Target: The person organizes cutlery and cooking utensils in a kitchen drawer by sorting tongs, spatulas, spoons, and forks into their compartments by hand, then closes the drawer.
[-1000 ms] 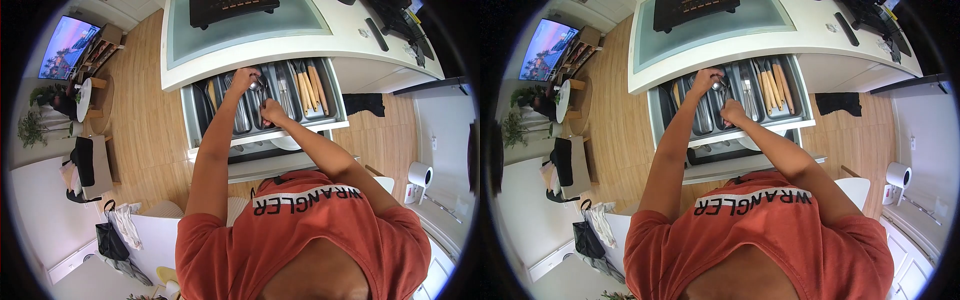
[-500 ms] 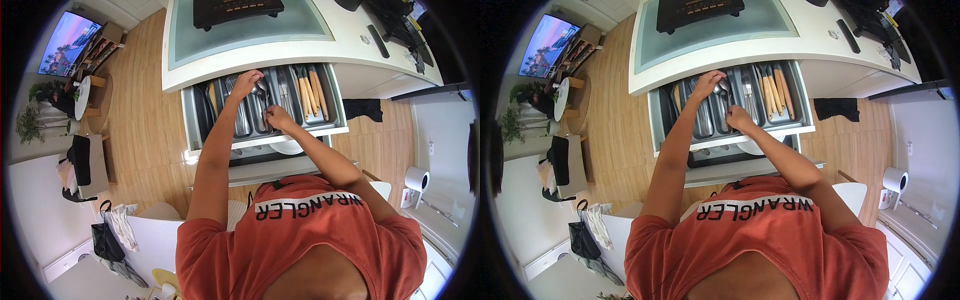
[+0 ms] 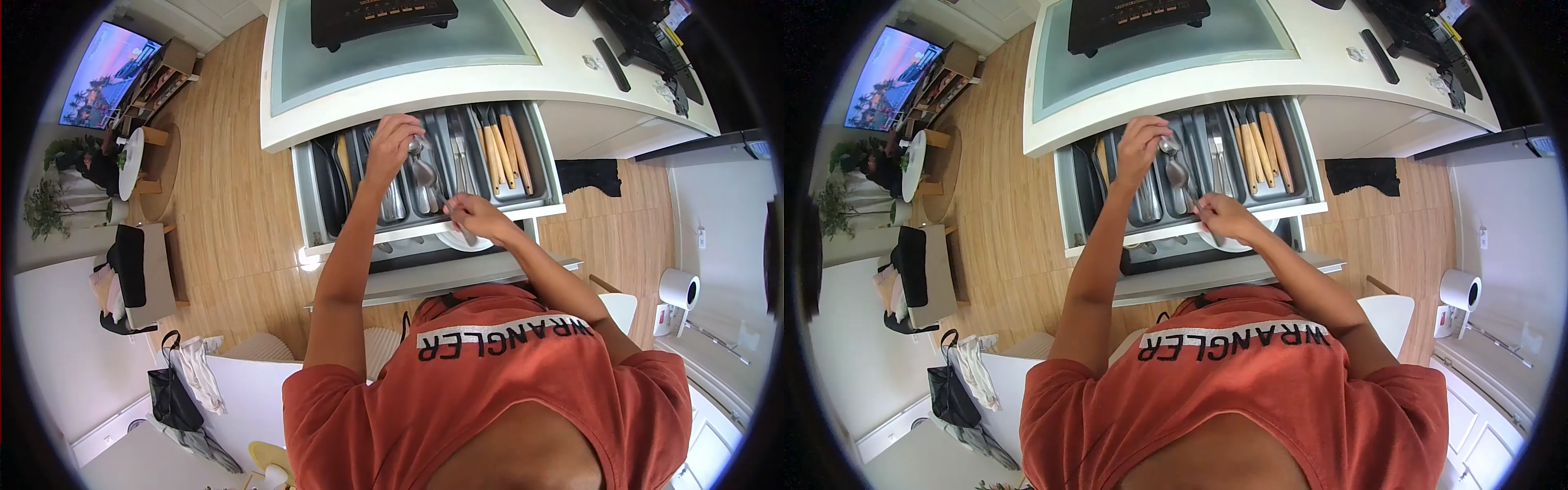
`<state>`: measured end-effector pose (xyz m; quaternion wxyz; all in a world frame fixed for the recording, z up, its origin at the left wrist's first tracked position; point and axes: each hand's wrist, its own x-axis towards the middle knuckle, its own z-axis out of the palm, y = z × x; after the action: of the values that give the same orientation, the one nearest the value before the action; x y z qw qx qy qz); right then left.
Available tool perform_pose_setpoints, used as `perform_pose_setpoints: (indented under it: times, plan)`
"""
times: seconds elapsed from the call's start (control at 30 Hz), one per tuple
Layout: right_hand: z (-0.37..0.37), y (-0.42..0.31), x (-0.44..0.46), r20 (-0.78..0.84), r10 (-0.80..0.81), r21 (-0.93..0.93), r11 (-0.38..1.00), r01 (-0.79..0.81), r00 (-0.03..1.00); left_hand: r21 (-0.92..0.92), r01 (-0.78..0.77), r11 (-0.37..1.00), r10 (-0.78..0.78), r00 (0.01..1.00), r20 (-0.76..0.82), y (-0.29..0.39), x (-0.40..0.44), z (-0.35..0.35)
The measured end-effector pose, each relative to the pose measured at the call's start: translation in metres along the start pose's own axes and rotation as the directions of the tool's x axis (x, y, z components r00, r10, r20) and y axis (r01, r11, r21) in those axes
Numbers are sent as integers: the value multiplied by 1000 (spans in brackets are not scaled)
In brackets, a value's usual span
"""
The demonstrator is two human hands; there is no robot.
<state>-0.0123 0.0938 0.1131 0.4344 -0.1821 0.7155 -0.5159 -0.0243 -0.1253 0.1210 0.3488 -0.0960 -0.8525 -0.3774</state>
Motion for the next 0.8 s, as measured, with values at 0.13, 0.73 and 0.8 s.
perform_pose_setpoints:
  times: [0.13, 0.73, 0.8]
  plan:
    - [-30, -4, -48, 189, 77, 15, 997, -81, 979, 58, 33, 998, -29, 997, -67, 44, 7, -47]
    - [10, -36, -20, -42, -61, 493, 867, 73, 997, -440, 700, 562, -741, 663, 107, 81, -1, -37]
    - [13, -37, -21, 14, -86, 471, 879, 69, 996, -391, 648, 654, -695, 718, 27, 70, -8, -30]
